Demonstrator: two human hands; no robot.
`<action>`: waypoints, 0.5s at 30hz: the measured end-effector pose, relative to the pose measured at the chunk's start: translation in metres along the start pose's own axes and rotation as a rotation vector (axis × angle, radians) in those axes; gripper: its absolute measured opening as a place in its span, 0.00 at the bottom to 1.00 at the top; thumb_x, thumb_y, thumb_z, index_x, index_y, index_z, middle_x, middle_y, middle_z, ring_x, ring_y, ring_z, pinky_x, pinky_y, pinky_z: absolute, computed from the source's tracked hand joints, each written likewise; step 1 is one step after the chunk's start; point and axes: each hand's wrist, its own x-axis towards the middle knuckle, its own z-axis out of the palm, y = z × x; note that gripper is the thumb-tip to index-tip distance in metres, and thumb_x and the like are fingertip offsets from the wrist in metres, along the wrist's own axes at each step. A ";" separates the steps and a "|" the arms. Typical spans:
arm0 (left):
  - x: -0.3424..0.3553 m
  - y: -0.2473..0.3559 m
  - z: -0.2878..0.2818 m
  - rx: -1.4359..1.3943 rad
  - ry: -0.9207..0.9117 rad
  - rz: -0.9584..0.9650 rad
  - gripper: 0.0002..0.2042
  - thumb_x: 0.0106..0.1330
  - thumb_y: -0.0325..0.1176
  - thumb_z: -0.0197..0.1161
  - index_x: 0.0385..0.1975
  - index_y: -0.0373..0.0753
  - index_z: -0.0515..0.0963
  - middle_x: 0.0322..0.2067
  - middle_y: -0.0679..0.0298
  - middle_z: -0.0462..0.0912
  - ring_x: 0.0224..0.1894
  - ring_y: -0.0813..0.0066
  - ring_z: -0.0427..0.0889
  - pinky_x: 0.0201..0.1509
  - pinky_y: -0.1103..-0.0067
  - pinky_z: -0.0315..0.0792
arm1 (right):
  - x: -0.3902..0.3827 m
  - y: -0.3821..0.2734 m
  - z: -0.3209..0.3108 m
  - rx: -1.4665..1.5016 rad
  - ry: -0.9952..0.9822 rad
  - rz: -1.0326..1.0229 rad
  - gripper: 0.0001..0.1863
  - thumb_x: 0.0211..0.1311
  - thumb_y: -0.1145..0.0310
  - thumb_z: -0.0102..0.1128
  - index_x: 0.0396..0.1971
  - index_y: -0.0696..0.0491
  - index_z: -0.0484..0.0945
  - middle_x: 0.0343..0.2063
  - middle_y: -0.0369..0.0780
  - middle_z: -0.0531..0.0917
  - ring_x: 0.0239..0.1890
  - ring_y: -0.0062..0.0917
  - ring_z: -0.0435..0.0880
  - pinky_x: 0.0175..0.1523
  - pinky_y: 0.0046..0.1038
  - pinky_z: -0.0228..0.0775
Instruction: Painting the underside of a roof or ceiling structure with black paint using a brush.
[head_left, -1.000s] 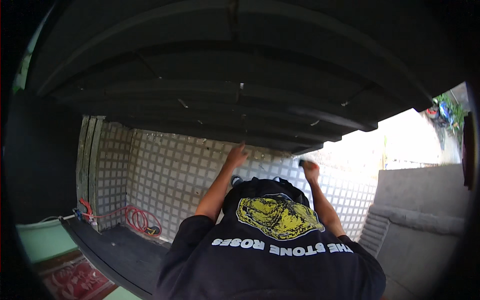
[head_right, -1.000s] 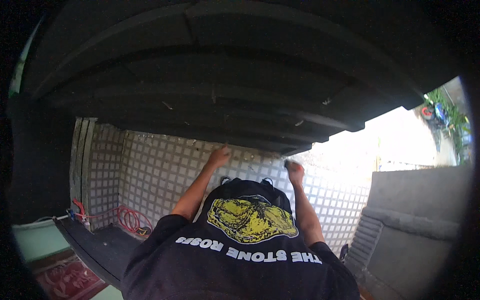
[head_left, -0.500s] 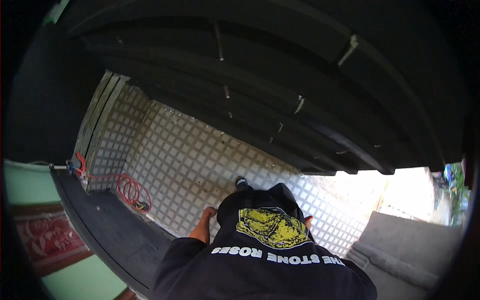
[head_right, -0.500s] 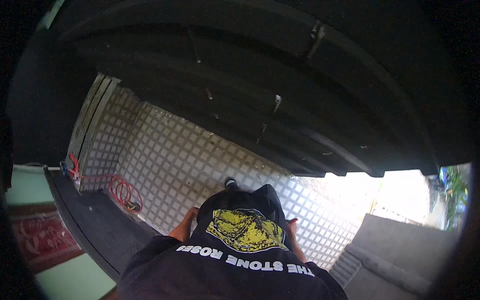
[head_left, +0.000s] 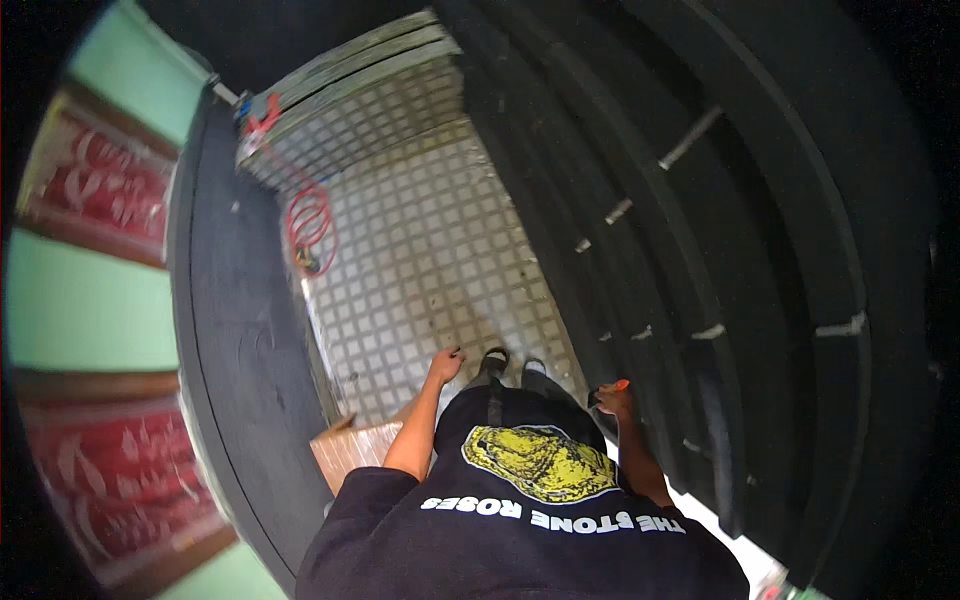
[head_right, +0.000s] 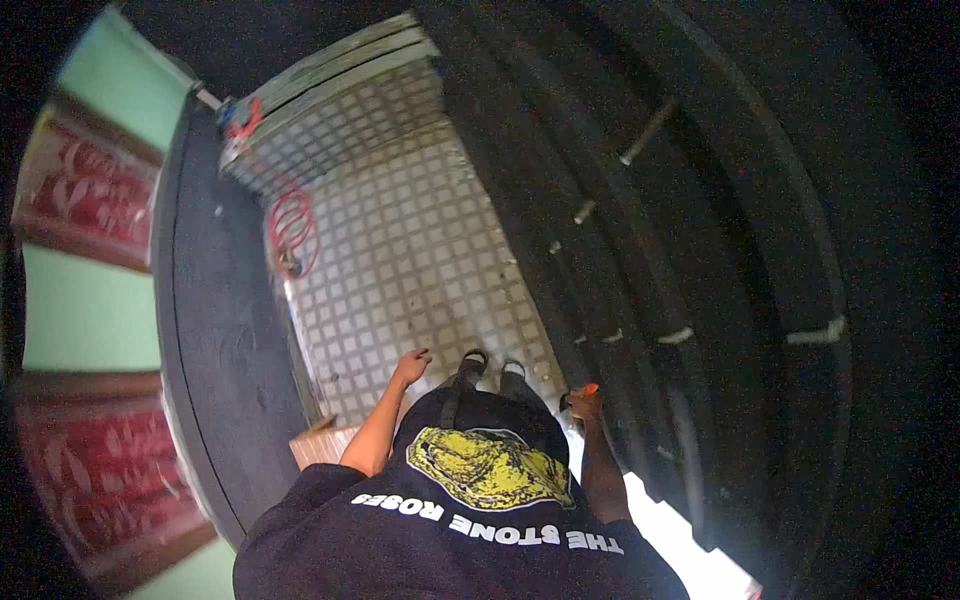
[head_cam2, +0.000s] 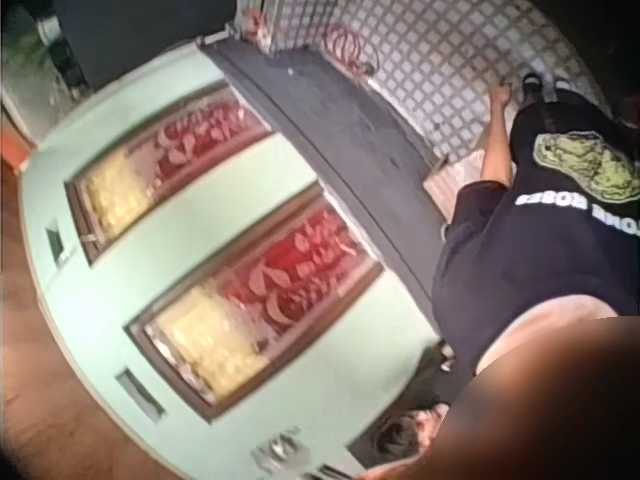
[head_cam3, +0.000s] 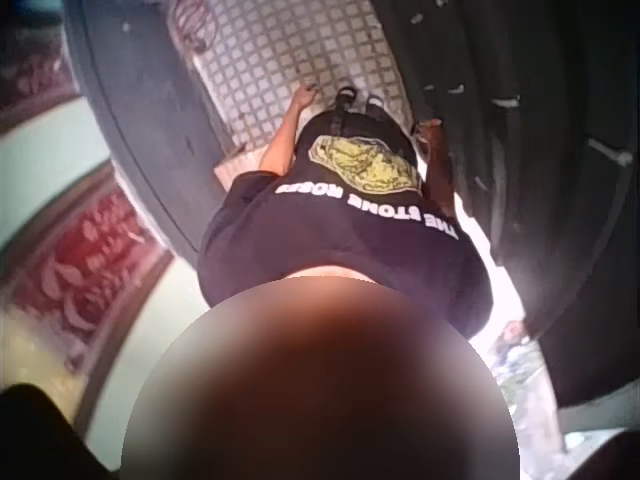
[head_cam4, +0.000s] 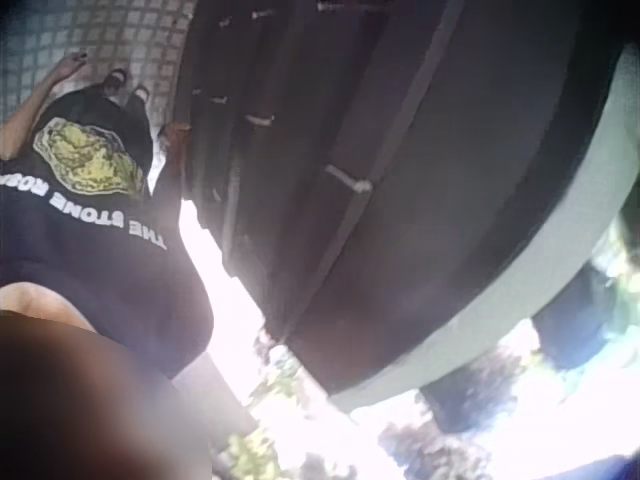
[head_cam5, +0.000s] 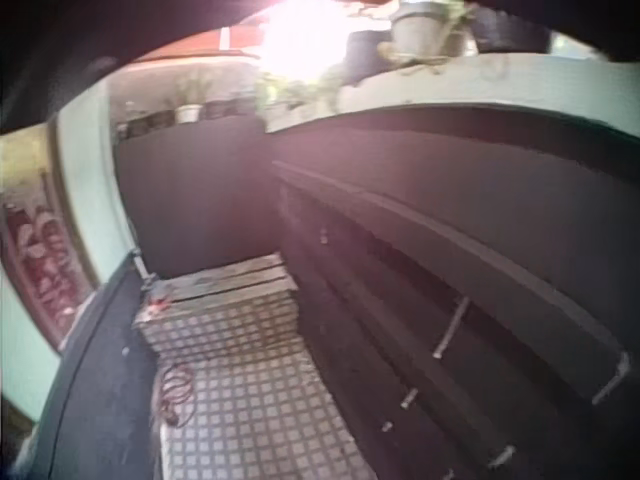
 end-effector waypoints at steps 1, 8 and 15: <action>-0.009 -0.008 0.010 0.002 0.037 -0.011 0.27 0.61 0.43 0.60 0.58 0.34 0.78 0.54 0.44 0.81 0.59 0.50 0.80 0.63 0.66 0.72 | 0.021 -0.014 -0.015 0.040 -0.008 -0.050 0.10 0.57 0.70 0.69 0.40 0.51 0.83 0.24 0.34 0.82 0.21 0.20 0.81 0.24 0.25 0.78; -0.128 -0.135 0.084 0.323 -0.131 -0.378 0.21 0.64 0.44 0.54 0.49 0.38 0.83 0.54 0.49 0.82 0.58 0.47 0.79 0.64 0.62 0.72 | -0.002 -0.182 0.046 -0.204 -0.231 -0.352 0.21 0.60 0.73 0.66 0.55 0.49 0.81 0.26 0.32 0.81 0.22 0.15 0.78 0.24 0.22 0.72; -0.178 -0.136 0.205 0.028 0.056 -0.243 0.22 0.63 0.50 0.55 0.42 0.37 0.84 0.49 0.44 0.82 0.55 0.44 0.79 0.60 0.61 0.73 | 0.136 -0.162 -0.031 -0.530 -0.314 -0.705 0.08 0.61 0.73 0.63 0.40 0.50 0.82 0.23 0.33 0.79 0.21 0.20 0.78 0.22 0.25 0.72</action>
